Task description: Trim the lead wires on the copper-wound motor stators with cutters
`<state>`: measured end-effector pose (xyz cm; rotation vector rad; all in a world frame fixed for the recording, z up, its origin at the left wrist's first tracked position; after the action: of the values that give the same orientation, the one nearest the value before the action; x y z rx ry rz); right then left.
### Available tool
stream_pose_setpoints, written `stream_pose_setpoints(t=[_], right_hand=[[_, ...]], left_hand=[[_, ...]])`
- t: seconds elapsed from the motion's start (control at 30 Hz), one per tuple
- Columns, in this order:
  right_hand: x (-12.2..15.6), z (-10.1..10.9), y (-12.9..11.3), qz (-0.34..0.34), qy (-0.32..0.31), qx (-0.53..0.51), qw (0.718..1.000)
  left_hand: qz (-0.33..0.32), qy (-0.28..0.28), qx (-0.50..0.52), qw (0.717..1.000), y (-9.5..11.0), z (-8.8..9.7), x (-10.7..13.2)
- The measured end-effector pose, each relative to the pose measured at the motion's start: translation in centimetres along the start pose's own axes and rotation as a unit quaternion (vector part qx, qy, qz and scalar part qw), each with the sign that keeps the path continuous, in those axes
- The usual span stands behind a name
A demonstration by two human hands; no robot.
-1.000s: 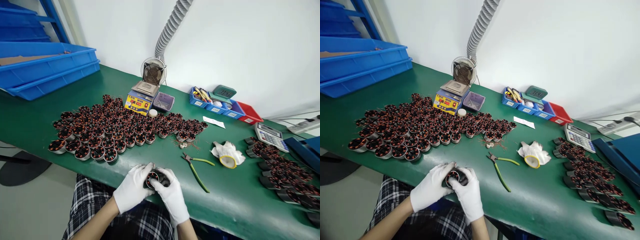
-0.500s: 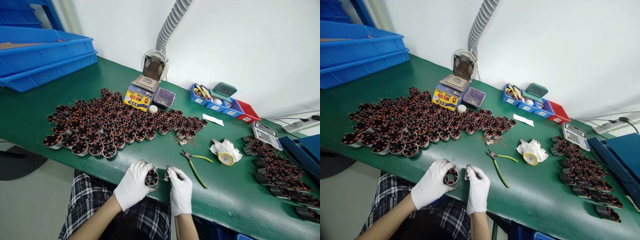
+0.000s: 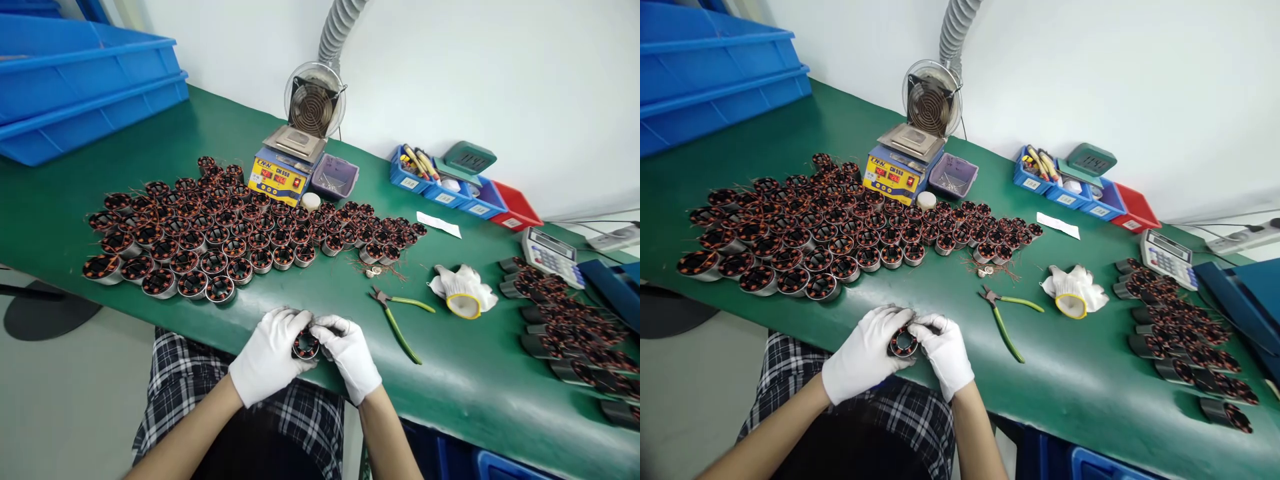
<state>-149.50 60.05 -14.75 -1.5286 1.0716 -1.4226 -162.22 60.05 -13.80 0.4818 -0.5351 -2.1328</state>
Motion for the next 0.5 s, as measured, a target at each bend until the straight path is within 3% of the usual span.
stream_pose_setpoints(t=[0.27,0.4,0.5], right_hand=[[2.1,2.3,1.5,0.060,0.084,0.124,0.987],[2.2,5.8,0.5,0.058,0.219,0.147,0.963],[4.2,6.9,-0.7,0.111,0.296,0.127,0.940]], left_hand=[[-0.014,0.025,0.010,1.000,0.2,0.2,0.1],[-0.013,0.028,0.009,0.999,0.0,0.3,0.0],[-0.002,0.014,0.008,1.000,0.0,0.4,0.1]])
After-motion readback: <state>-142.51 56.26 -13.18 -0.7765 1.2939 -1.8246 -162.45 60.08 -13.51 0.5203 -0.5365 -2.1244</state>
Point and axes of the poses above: each hand's wrist, its own x-axis away from the middle knuckle, its own z-axis out of the back of the hand, y = z × x, the point moved 4 cm from there along -x, towards the middle knuckle, and after that the axes turned 6 degrees about -y, right-handed, at the moved point
